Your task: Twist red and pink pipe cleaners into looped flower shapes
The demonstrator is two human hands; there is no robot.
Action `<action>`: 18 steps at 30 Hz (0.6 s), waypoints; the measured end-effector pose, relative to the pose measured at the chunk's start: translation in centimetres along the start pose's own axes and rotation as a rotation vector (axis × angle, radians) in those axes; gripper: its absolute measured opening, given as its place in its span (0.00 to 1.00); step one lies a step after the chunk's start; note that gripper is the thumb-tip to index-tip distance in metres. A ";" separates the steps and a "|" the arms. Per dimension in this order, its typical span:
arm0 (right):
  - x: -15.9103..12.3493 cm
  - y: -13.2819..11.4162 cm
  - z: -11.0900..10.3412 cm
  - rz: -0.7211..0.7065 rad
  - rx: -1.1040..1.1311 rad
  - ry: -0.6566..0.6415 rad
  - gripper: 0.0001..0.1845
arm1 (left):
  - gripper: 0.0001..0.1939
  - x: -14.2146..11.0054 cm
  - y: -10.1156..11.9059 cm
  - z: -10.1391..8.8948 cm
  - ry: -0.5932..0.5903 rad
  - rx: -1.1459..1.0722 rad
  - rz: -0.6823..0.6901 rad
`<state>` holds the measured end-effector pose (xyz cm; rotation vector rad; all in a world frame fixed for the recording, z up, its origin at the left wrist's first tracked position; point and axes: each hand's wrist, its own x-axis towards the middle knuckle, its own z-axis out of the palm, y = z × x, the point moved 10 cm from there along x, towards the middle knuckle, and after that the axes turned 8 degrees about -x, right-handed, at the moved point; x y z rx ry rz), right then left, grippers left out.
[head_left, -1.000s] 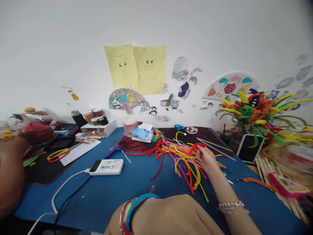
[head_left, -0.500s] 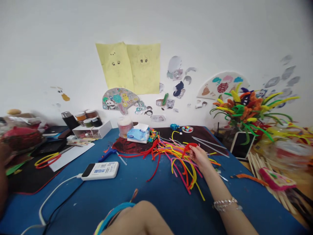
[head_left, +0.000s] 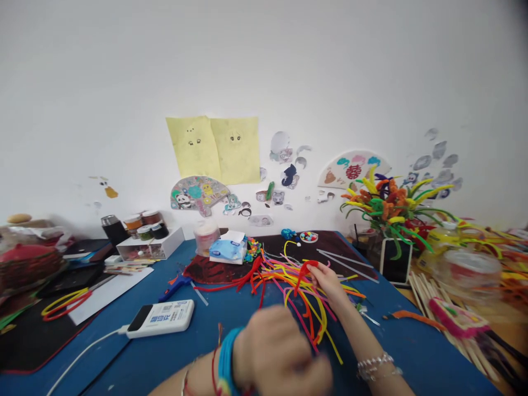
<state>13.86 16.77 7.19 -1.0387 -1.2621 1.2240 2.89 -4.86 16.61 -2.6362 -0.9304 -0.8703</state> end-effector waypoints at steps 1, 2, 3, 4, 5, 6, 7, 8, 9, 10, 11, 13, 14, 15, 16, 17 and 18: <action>-0.2 -0.3 0.3 -0.016 -0.037 -0.012 0.13 | 0.09 1.4 -2.8 0.6 -0.016 0.024 -0.048; -0.4 -0.7 0.7 -0.031 -0.080 -0.033 0.13 | 0.10 2.3 -6.1 1.3 -0.031 0.060 -0.138; -0.7 -0.9 1.3 -0.040 -0.128 -0.070 0.13 | 0.10 2.5 -9.9 1.9 -0.047 0.105 -0.268; -1.0 -1.0 2.2 -0.045 -0.179 -0.128 0.12 | 0.11 2.0 -13.9 2.4 -0.049 0.158 -0.442; -1.5 -1.1 3.3 -0.057 -0.234 -0.204 0.11 | 0.12 0.8 -17.5 3.0 -0.071 0.182 -0.600; -2.1 -1.2 4.5 -0.076 -0.292 -0.288 0.10 | 0.13 -0.9 -20.5 3.8 -0.113 0.183 -0.740; -2.7 -1.2 5.7 -0.103 -0.350 -0.365 0.09 | 0.13 -2.6 -22.9 4.7 -0.157 0.161 -0.843; -3.3 -1.2 6.8 -0.134 -0.409 -0.435 0.09 | 0.12 -3.8 -24.5 5.4 -0.171 0.150 -0.881; -4.0 -1.1 7.8 -0.160 -0.465 -0.493 0.09 | 0.10 -4.9 -25.7 5.8 -0.178 0.139 -0.903; -4.6 -0.8 8.7 -0.177 -0.517 -0.545 0.09 | 0.11 -5.7 -26.6 6.2 -0.178 0.130 -0.924; -5.1 -0.3 9.5 -0.176 -0.567 -0.595 0.09 | 0.11 -6.3 -27.3 6.3 -0.172 0.123 -0.937; -6.1 1.0 10.9 -0.149 -0.666 -0.682 0.09 | 0.13 -6.9 -28.0 6.5 -0.160 0.106 -0.955; -6.4 1.6 11.3 -0.143 -0.722 -0.706 0.09 | 0.13 -7.0 -28.3 6.4 -0.156 0.095 -0.959; -6.7 2.0 11.6 -0.153 -0.784 -0.709 0.09 | 0.13 -6.9 -28.4 6.4 -0.152 0.085 -0.960; -6.9 2.2 11.8 -0.180 -0.853 -0.698 0.09 | 0.12 -6.9 -28.5 6.3 -0.145 0.077 -0.958; -7.0 2.3 12.0 -0.220 -0.922 -0.676 0.08 | 0.12 -6.8 -28.6 6.1 -0.135 0.072 -0.956; -7.1 2.2 12.1 -0.266 -0.985 -0.649 0.08 | 0.11 -6.7 -28.6 5.9 -0.123 0.071 -0.952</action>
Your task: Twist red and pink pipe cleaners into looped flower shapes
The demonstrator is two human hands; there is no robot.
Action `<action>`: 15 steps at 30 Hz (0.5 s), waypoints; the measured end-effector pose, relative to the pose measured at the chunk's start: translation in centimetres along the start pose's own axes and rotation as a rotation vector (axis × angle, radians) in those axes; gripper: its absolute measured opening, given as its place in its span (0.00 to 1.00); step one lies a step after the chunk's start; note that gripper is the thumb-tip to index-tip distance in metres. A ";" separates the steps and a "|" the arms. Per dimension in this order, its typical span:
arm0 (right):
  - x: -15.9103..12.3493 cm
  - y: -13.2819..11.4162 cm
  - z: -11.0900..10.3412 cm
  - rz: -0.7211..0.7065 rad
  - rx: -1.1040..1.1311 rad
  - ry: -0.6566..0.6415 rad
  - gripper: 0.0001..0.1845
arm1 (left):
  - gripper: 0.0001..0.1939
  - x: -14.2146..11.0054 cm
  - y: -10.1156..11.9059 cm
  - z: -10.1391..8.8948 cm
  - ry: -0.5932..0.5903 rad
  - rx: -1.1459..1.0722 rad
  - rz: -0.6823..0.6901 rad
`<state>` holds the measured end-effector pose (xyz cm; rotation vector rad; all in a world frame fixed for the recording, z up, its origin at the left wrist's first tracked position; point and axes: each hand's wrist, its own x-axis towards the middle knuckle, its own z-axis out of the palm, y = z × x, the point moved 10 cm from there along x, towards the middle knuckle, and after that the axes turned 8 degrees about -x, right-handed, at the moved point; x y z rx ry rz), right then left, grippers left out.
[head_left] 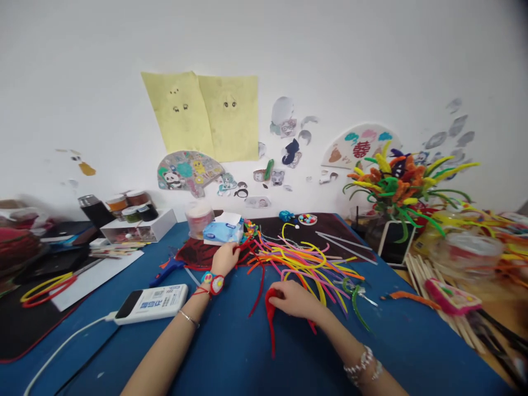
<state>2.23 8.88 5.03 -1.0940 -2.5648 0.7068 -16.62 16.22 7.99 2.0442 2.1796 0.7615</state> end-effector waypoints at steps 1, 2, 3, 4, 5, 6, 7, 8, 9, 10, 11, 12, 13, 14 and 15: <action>-0.1 -0.2 0.0 -0.010 -0.062 0.027 0.07 | 0.12 0.0 0.0 -0.2 0.012 -0.004 0.002; -0.1 -0.4 0.0 -0.018 -0.108 0.049 0.07 | 0.15 -0.1 0.1 -0.4 0.031 -0.002 0.003; -0.2 -0.5 0.0 -0.020 -0.135 0.066 0.07 | 0.19 -0.3 0.3 -0.7 0.056 0.002 0.004; -0.2 -0.5 0.0 -0.018 -0.144 0.083 0.07 | 0.22 -0.5 0.7 -1.0 0.084 0.004 0.011; -0.2 -0.5 -0.1 -0.017 -0.137 0.102 0.07 | 0.24 -0.8 1.3 -1.1 0.111 -0.006 0.030; -0.2 -0.6 -0.3 -0.015 -0.118 0.127 0.08 | 0.25 -1.1 2.2 -1.2 0.126 -0.035 0.063; -0.1 -0.5 -0.7 -0.009 -0.090 0.159 0.09 | 0.24 -1.4 3.3 -1.1 0.117 -0.087 0.108; -0.1 -0.5 -1.3 -0.002 -0.055 0.204 0.10 | 0.22 -1.8 4.6 -0.7 0.076 -0.166 0.161; -0.1 -0.5 -2.0 0.001 -0.019 0.254 0.11 | 0.19 -2.2 6.0 0.0 -0.009 -0.262 0.213; -0.2 -0.5 -2.7 -0.001 0.014 0.310 0.11 | 0.16 -2.7 7.4 0.9 -0.123 -0.364 0.250; -0.3 -0.6 -3.6 -0.007 0.038 0.368 0.12 | 0.13 -3.4 8.7 1.9 -0.261 -0.463 0.271; -0.5 -0.7 -4.5 -0.015 0.054 0.428 0.13 | 0.11 -4.2 9.9 2.8 -0.408 -0.547 0.271; -0.8 -0.8 -5.4 -0.022 0.064 0.488 0.14 | 0.09 -5.0 10.7 3.4 -0.529 -0.632 0.240; -1.2 -0.9 -6.3 -0.024 0.069 0.548 0.14 | 0.10 -5.7 11.3 3.8 -0.628 -0.723 0.188; -1.6 -0.8 -7.1 -0.016 0.071 0.606 0.15 | 0.12 -6.4 11.7 3.9 -0.704 -0.820 0.119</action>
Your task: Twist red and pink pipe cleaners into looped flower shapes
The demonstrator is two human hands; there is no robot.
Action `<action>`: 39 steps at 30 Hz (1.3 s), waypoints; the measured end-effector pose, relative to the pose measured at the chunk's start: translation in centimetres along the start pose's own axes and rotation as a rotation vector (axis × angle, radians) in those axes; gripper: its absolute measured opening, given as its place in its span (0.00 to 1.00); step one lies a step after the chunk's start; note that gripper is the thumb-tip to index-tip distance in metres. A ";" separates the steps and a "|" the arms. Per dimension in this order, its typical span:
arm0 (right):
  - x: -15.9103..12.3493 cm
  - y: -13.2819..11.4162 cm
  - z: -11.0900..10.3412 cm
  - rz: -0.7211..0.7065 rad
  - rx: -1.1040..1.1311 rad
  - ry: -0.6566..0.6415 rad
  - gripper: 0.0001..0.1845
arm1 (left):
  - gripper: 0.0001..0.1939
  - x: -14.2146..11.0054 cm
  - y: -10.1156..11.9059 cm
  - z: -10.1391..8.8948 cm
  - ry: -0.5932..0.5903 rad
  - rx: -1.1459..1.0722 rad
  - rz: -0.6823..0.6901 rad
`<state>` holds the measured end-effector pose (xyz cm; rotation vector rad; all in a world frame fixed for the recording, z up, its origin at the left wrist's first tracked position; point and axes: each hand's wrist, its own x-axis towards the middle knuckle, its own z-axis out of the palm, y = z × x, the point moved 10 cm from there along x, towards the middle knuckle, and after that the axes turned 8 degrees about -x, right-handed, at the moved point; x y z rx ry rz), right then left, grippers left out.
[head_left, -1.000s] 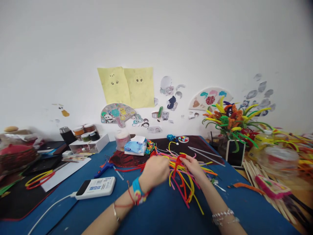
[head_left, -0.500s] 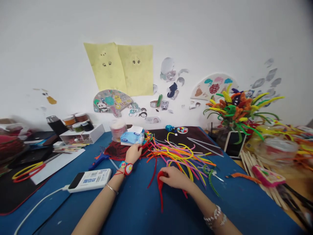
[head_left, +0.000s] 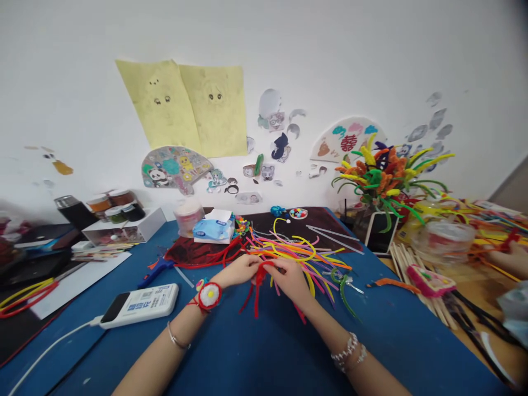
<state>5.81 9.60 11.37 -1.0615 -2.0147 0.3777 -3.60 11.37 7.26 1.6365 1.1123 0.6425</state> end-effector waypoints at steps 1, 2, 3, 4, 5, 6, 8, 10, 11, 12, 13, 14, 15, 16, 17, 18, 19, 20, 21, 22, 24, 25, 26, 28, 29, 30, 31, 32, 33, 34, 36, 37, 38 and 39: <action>0.1 0.1 -0.9 0.012 -0.003 0.055 0.15 | 0.15 -0.3 0.1 0.4 -0.021 -0.114 -0.054; 0.1 0.2 -1.6 0.027 -0.004 0.104 0.16 | 0.18 -0.7 0.2 0.7 -0.033 -0.209 -0.092; 0.1 0.4 -2.3 0.040 0.000 0.148 0.16 | 0.20 -1.0 0.4 0.9 -0.040 -0.281 -0.117; 0.1 0.5 -2.7 0.049 0.012 0.183 0.15 | 0.21 -1.3 0.7 1.1 -0.045 -0.322 -0.129; 0.1 0.6 -3.0 0.053 0.035 0.206 0.14 | 0.21 -1.5 0.9 1.2 -0.047 -0.336 -0.129; 0.1 0.7 -3.1 0.052 0.070 0.215 0.13 | 0.20 -1.6 1.1 1.2 -0.046 -0.331 -0.124; 0.2 0.7 -2.6 0.042 0.160 0.190 0.11 | 0.18 -1.6 1.2 1.4 -0.037 -0.291 -0.113; 0.2 0.5 -2.1 0.015 0.204 0.155 0.11 | 0.17 -1.5 1.0 1.7 -0.023 -0.268 -0.106; 0.1 0.2 -2.0 -0.011 0.192 0.146 0.12 | 0.17 -1.5 1.0 1.8 -0.015 -0.269 -0.102; -0.1 -0.2 -2.0 -0.049 0.157 0.146 0.13 | 0.17 -1.5 0.9 1.9 -0.006 -0.277 -0.100; -0.3 -0.8 -2.1 -0.102 0.107 0.152 0.13 | 0.17 -1.5 0.7 2.0 0.004 -0.291 -0.101; -0.5 -1.5 -2.2 -0.166 0.050 0.157 0.14 | 0.16 -1.5 0.6 2.2 0.012 -0.309 -0.106; -0.8 -2.2 -2.1 -0.234 -0.002 0.156 0.15 | 0.16 -1.6 0.4 2.3 0.015 -0.329 -0.113; -1.0 -2.8 -2.0 -0.293 -0.046 0.155 0.17 | 0.16 -1.7 0.2 2.5 0.012 -0.351 -0.123; -1.2 -3.2 -2.0 -0.330 -0.079 0.159 0.17 | 0.16 -1.7 0.1 2.7 0.007 -0.371 -0.134; -1.3 -3.3 -1.9 -0.340 -0.101 0.171 0.17 | 0.16 -1.8 -0.1 2.9 0.002 -0.389 -0.144; -1.3 -3.1 -2.0 -0.322 -0.111 0.191 0.17 | 0.16 -1.8 -0.3 3.0 0.002 -0.407 -0.156; -1.2 -2.7 -2.2 -0.290 -0.113 0.217 0.16 | 0.16 -1.8 -0.6 3.1 0.008 -0.425 -0.171; -1.2 -2.4 -2.3 -0.264 -0.111 0.241 0.16 | 0.16 -1.8 -0.8 3.2 0.014 -0.437 -0.187; -1.2 -2.3 -2.4 -0.266 -0.113 0.251 0.16 | 0.16 -1.7 -1.0 3.3 0.019 -0.441 -0.201; -1.5 -3.0 -1.8 -0.367 -0.144 0.207 0.17 | 0.18 -1.7 -1.4 3.5 0.023 -0.430 -0.225; -1.8 -3.5 -1.4 -0.434 -0.169 0.170 0.17 | 0.20 -1.6 -1.6 3.7 0.022 -0.425 -0.233; -2.0 -3.8 -1.1 -0.483 -0.194 0.138 0.18 | 0.20 -1.6 -1.6 3.8 0.021 -0.429 -0.237; -2.1 -3.6 -1.0 -0.484 -0.222 0.112 0.20 | 0.19 -1.7 -1.7 4.1 0.003 -0.452 -0.239; -2.0 -3.2 -1.2 -0.448 -0.220 0.121 0.20 | 0.18 -1.8 -1.7 4.3 -0.023 -0.449 -0.242; -1.7 -2.7 -1.6 -0.402 -0.211 0.143 0.21 | 0.18 -1.9 -1.7 4.6 -0.053 -0.433 -0.245; -1.5 -2.1 -2.0 -0.349 -0.197 0.172 0.21 | 0.18 -2.0 -1.7 4.7 -0.078 -0.411 -0.245; -1.2 -1.4 -2.6 -0.289 -0.176 0.212 0.20 | 0.18 -2.2 -1.6 4.8 -0.096 -0.393 -0.243; -0.9 -0.6 -3.3 -0.222 -0.150 0.260 0.19 | 0.18 -2.3 -1.5 4.8 -0.100 -0.387 -0.233; -0.6 0.3 -4.0 -0.143 -0.116 0.311 0.18 | 0.18 -2.3 -1.3 4.7 -0.093 -0.395 -0.213; -0.4 2.4 -5.0 0.032 -0.018 0.395 0.16 | 0.17 -2.3 -0.6 4.4 -0.062 -0.426 -0.153; -0.3 3.5 -5.3 0.113 0.049 0.420 0.15 | 0.17 -2.3 -0.3 4.3 -0.048 -0.432 -0.123; -0.3 4.5 -5.4 0.181 0.125 0.431 0.16 | 0.17 -2.2 -0.1 4.1 -0.032 -0.430 -0.095; -0.2 5.3 -5.3 0.233 0.200 0.430 0.16 | 0.17 -2.1 0.1 4.0 -0.015 -0.424 -0.073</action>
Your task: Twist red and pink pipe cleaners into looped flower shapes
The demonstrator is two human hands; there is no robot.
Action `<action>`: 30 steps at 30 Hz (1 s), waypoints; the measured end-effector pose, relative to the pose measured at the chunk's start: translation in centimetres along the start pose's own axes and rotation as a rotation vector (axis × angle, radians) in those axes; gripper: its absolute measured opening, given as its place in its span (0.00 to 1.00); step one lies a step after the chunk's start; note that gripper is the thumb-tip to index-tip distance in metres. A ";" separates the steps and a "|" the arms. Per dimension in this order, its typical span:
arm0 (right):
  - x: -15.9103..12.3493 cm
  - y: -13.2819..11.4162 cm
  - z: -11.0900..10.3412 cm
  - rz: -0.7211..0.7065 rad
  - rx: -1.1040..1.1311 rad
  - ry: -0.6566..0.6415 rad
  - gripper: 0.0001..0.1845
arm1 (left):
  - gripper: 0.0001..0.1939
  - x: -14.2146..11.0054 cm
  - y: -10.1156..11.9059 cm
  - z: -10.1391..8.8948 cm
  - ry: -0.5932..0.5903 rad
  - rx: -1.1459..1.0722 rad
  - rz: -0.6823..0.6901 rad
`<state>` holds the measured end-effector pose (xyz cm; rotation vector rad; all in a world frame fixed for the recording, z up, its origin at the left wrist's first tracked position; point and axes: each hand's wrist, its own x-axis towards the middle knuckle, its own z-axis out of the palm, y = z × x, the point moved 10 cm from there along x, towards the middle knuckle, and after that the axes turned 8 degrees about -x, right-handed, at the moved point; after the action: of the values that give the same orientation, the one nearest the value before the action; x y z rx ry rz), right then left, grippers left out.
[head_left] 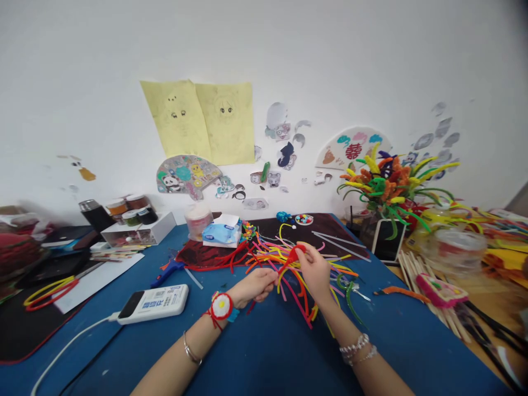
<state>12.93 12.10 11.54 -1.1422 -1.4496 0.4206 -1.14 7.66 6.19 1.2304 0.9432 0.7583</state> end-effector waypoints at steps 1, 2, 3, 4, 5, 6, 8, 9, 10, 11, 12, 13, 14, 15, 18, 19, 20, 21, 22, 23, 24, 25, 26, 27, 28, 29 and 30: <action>0.2 0.7 0.1 0.048 0.057 -0.009 0.17 | 0.18 0.1 0.1 0.0 0.013 0.008 0.020; 0.3 1.1 0.2 0.079 0.105 -0.022 0.17 | 0.18 0.2 0.2 -0.1 0.030 0.021 0.036; 0.5 1.6 0.3 0.098 0.140 -0.035 0.17 | 0.18 0.4 0.2 -0.2 0.054 0.047 0.053; 0.6 1.9 0.5 0.112 0.166 -0.046 0.17 | 0.18 0.4 0.4 -0.4 0.086 0.095 0.079; 0.7 2.3 0.6 0.129 0.188 -0.055 0.17 | 0.18 0.4 0.8 -0.5 0.126 0.172 0.124; 0.7 2.8 0.8 0.151 0.208 -0.066 0.18 | 0.19 0.2 1.5 -0.6 0.171 0.277 0.191; 0.7 3.6 1.4 0.203 0.252 -0.101 0.18 | 0.18 -0.5 3.1 0.3 0.221 0.516 0.346; 0.6 3.9 1.8 0.232 0.274 -0.129 0.19 | 0.18 -1.0 3.7 1.2 0.213 0.620 0.410; 0.5 4.1 2.2 0.257 0.298 -0.166 0.19 | 0.18 -1.4 4.0 2.2 0.183 0.705 0.453; 0.4 4.1 2.7 0.274 0.323 -0.211 0.19 | 0.18 -1.7 4.1 3.1 0.137 0.776 0.474; 0.2 4.0 3.2 0.283 0.346 -0.261 0.19 | 0.18 -1.9 4.0 3.8 0.091 0.840 0.484; 0.1 3.8 3.7 0.289 0.368 -0.310 0.19 | 0.18 -2.0 3.9 4.1 0.066 0.905 0.493; -0.1 3.5 4.1 0.292 0.383 -0.354 0.19 | 0.18 -2.0 4.0 3.8 0.078 0.973 0.502; -0.3 3.3 4.5 0.294 0.390 -0.393 0.18 | 0.19 -1.9 4.1 2.8 0.129 1.036 0.506; -1.3 3.0 5.8 0.306 0.375 -0.491 0.18 | 0.19 -1.8 5.0 -4.3 0.529 1.136 0.436; -1.7 2.8 6.3 0.300 0.363 -0.529 0.17 | 0.17 -2.1 5.1 -7.3 0.697 1.150 0.376; -2.2 2.6 7.0 0.288 0.351 -0.577 0.17 | 0.14 -2.4 4.9 -10.0 0.821 1.182 0.311; -2.8 2.3 7.6 0.269 0.336 -0.628 0.16 | 0.11 -2.6 4.6 -12.2 0.902 1.219 0.258; -3.4 1.9 8.2 0.242 0.316 -0.676 0.14 | 0.11 -2.7 4.1 -14.0 0.945 1.239 0.202; -3.8 1.5 8.6 0.204 0.287 -0.719 0.13 | 0.12 -2.8 3.6 -15.5 0.962 1.236 0.162; -4.2 1.1 8.9 0.160 0.249 -0.750 0.11 | 0.11 -2.7 3.2 -16.5 0.960 1.217 0.155; -4.5 0.6 9.0 0.115 0.202 -0.768 0.10 | 0.09 -2.7 3.0 -17.1 0.955 1.210 0.157; -4.6 0.2 8.9 0.071 0.150 -0.774 0.10 | 0.08 -2.7 2.8 -17.4 0.951 1.195 0.170; -4.6 -0.2 8.7 0.035 0.101 -0.771 0.10 | 0.08 -2.8 2.9 -17.5 0.953 1.181 0.192; -4.6 -0.5 8.5 0.008 0.061 -0.767 0.10 | 0.08 -2.9 3.0 -17.5 0.961 1.165 0.215; -4.5 -0.8 8.3 -0.009 0.034 -0.758 0.10 | 0.09 -3.1 3.3 -17.5 0.975 1.142 0.240; -4.3 -1.1 8.0 -0.019 0.020 -0.746 0.10 | 0.10 -3.3 3.6 -17.5 0.993 1.115 0.266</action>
<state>4.53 10.85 8.00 -0.9927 -2.0829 0.9096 -18.32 12.90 9.13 1.9903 2.2326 1.1352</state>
